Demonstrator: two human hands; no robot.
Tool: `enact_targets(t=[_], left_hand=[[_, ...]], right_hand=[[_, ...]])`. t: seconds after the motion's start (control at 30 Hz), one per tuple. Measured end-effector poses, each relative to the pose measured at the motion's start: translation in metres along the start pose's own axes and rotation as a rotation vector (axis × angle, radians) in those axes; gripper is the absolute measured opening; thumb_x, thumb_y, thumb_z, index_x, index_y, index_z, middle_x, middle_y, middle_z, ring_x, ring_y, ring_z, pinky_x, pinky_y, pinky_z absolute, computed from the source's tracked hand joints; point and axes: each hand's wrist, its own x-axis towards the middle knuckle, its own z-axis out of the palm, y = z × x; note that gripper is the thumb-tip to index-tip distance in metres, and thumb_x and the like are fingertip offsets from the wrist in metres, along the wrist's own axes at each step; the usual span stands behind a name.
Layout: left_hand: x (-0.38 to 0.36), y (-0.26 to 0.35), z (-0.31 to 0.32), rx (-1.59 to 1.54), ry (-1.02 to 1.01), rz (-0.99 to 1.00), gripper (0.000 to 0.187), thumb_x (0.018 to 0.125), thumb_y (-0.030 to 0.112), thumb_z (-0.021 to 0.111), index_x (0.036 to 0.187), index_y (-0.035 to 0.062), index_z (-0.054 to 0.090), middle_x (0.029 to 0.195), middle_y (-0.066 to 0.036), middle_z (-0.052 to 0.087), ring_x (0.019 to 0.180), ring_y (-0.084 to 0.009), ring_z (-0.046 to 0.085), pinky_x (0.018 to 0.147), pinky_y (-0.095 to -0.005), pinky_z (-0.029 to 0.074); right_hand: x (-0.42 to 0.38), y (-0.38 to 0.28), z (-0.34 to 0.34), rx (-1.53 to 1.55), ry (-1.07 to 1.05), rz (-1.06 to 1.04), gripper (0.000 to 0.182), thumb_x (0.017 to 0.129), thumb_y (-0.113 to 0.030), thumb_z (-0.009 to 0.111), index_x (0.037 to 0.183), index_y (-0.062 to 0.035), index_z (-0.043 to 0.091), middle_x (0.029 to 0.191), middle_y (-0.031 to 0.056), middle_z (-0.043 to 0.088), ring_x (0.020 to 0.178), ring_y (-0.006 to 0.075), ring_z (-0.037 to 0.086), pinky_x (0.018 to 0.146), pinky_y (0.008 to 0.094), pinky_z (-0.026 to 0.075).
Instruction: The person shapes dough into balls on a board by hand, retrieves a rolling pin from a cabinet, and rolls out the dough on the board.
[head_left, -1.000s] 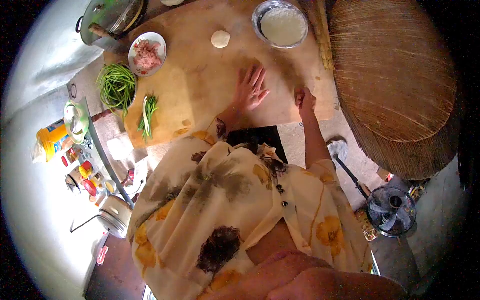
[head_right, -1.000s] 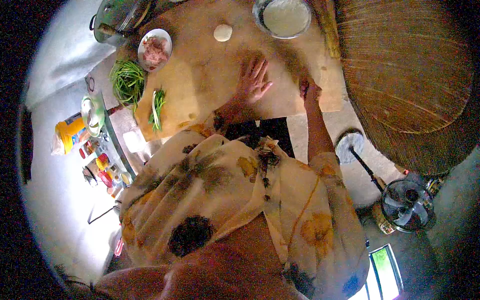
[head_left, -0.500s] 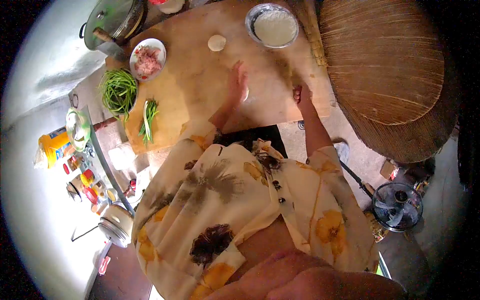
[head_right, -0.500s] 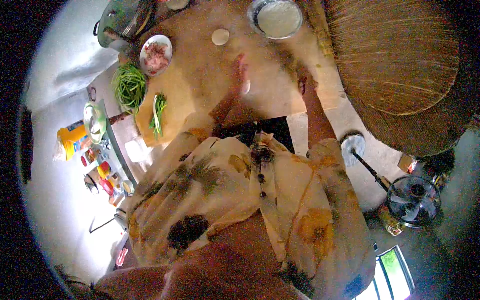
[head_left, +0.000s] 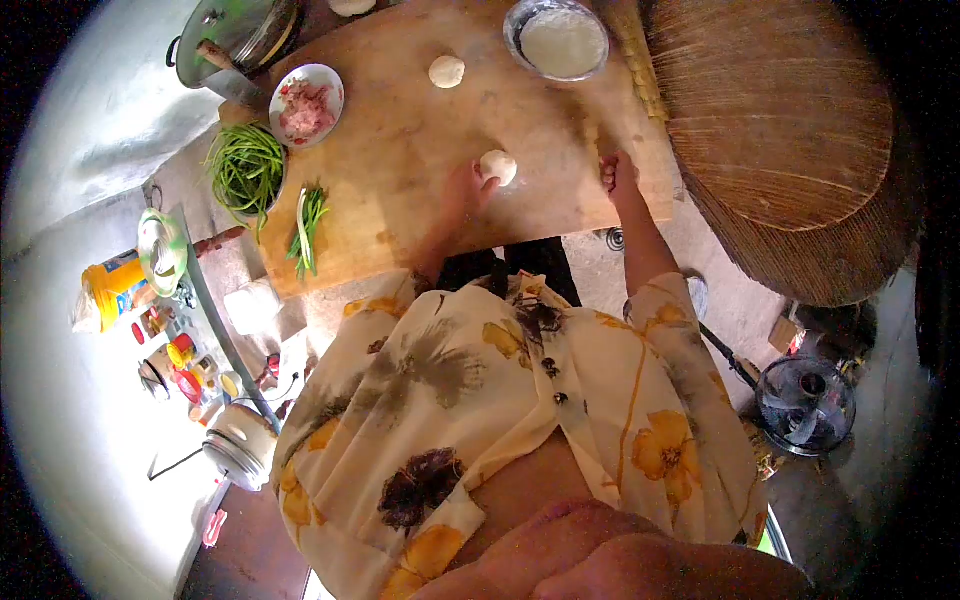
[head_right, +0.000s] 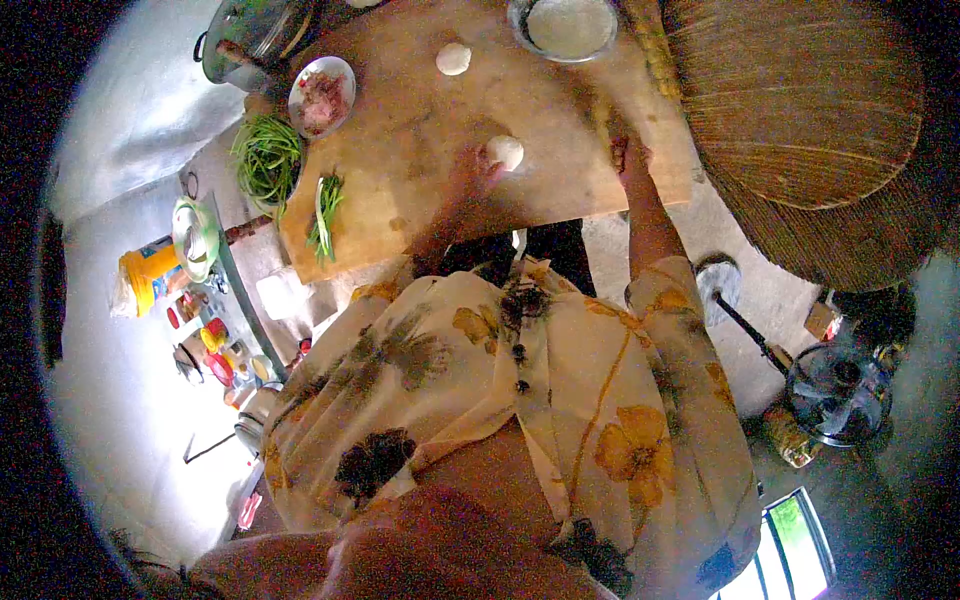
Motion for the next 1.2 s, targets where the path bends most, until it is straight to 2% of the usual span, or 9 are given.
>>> enact_targets(t=[0.1, 0.2, 0.27, 0.37, 0.73, 0.9, 1.0, 1.07, 1.2], left_hand=[[0.004, 0.008, -0.005, 0.112, -0.534, -0.422, 0.047, 0.084, 0.032, 0.064, 0.119, 0.0028, 0.053, 0.114, -0.021, 0.056, 0.103, -0.0381, 0.054, 0.083, -0.0491, 0.046], [0.017, 0.04, -0.03, 0.091, -0.103, -0.214, 0.049, 0.086, 0.033, 0.062, 0.125, 0.0047, 0.051, 0.13, -0.02, 0.05, 0.12, -0.0354, 0.047, 0.092, -0.052, 0.043], [0.038, 0.066, -0.021, 0.342, 0.054, 0.195, 0.054, 0.088, 0.034, 0.061, 0.133, 0.0072, 0.048, 0.142, -0.014, 0.043, 0.133, -0.032, 0.038, 0.102, -0.0568, 0.034], [0.054, 0.073, 0.001, 0.267, -0.077, 0.283, 0.063, 0.086, 0.036, 0.062, 0.14, 0.01, 0.042, 0.146, -0.01, 0.039, 0.133, -0.0344, 0.036, 0.11, -0.06, 0.022], [0.06, 0.064, 0.012, 0.227, -0.1, 0.34, 0.057, 0.085, 0.026, 0.064, 0.135, 0.0073, 0.048, 0.142, -0.008, 0.042, 0.134, -0.0307, 0.036, 0.106, -0.0603, 0.026], [0.056, 0.058, 0.016, 0.241, -0.076, 0.327, 0.053, 0.087, 0.021, 0.062, 0.136, 0.006, 0.047, 0.139, -0.012, 0.044, 0.134, -0.0318, 0.037, 0.109, -0.0566, 0.025], [0.065, 0.037, 0.033, -0.229, 0.156, 0.205, 0.047, 0.091, 0.019, 0.057, 0.134, 0.0041, 0.049, 0.131, -0.015, 0.052, 0.129, -0.0297, 0.044, 0.108, -0.0473, 0.031], [0.071, 0.025, 0.036, -0.952, 0.221, -0.436, 0.041, 0.094, 0.018, 0.053, 0.132, 0.0032, 0.05, 0.122, -0.015, 0.059, 0.121, -0.0263, 0.052, 0.104, -0.0383, 0.037], [0.059, 0.026, 0.015, -0.811, 0.167, -0.598, 0.037, 0.095, 0.019, 0.054, 0.128, 0.0034, 0.054, 0.116, -0.016, 0.062, 0.114, -0.0227, 0.057, 0.098, -0.0326, 0.042]], right_hand=[[0.005, -0.003, 0.001, -0.017, 0.055, 0.003, 0.04, 0.09, -0.042, 0.047, 0.065, -0.0125, 0.058, 0.044, -0.0067, 0.04, 0.031, 0.0074, 0.032, 0.029, 0.0224, 0.023], [-0.006, -0.007, 0.007, -0.074, 0.108, 0.025, 0.039, 0.09, -0.041, 0.048, 0.065, -0.0128, 0.058, 0.044, -0.0065, 0.041, 0.031, 0.0075, 0.032, 0.029, 0.0225, 0.023], [-0.009, -0.006, 0.008, -0.116, 0.113, 0.023, 0.038, 0.089, -0.041, 0.048, 0.065, -0.0132, 0.058, 0.044, -0.0068, 0.041, 0.031, 0.0074, 0.032, 0.029, 0.0225, 0.024], [-0.011, -0.007, 0.011, 0.027, 0.099, -0.048, 0.037, 0.089, -0.041, 0.049, 0.065, -0.0139, 0.059, 0.043, -0.0071, 0.041, 0.031, 0.007, 0.033, 0.029, 0.0228, 0.024], [-0.005, -0.005, 0.004, -0.16, 0.233, 0.093, 0.042, 0.09, -0.047, 0.049, 0.063, -0.0156, 0.057, 0.042, -0.0067, 0.038, 0.031, 0.0079, 0.029, 0.031, 0.0255, 0.02], [0.001, 0.002, -0.005, -0.145, 0.069, 0.053, 0.047, 0.091, -0.055, 0.046, 0.064, -0.0177, 0.057, 0.045, -0.0058, 0.043, 0.03, 0.0087, 0.031, 0.03, 0.0248, 0.022], [-0.009, -0.01, 0.014, -0.129, 0.154, 0.009, 0.048, 0.091, -0.056, 0.046, 0.065, -0.017, 0.057, 0.045, -0.0054, 0.043, 0.03, 0.0087, 0.032, 0.029, 0.0248, 0.022], [-0.004, 0.0, 0.004, -0.074, 0.152, -0.013, 0.044, 0.089, -0.047, 0.049, 0.062, -0.0133, 0.057, 0.043, -0.0057, 0.04, 0.031, 0.0083, 0.031, 0.03, 0.0251, 0.022], [-0.019, -0.006, 0.008, -0.125, 0.041, -0.047, 0.042, 0.088, -0.045, 0.05, 0.063, -0.0129, 0.058, 0.044, -0.0063, 0.041, 0.032, 0.0075, 0.034, 0.031, 0.0239, 0.025]])
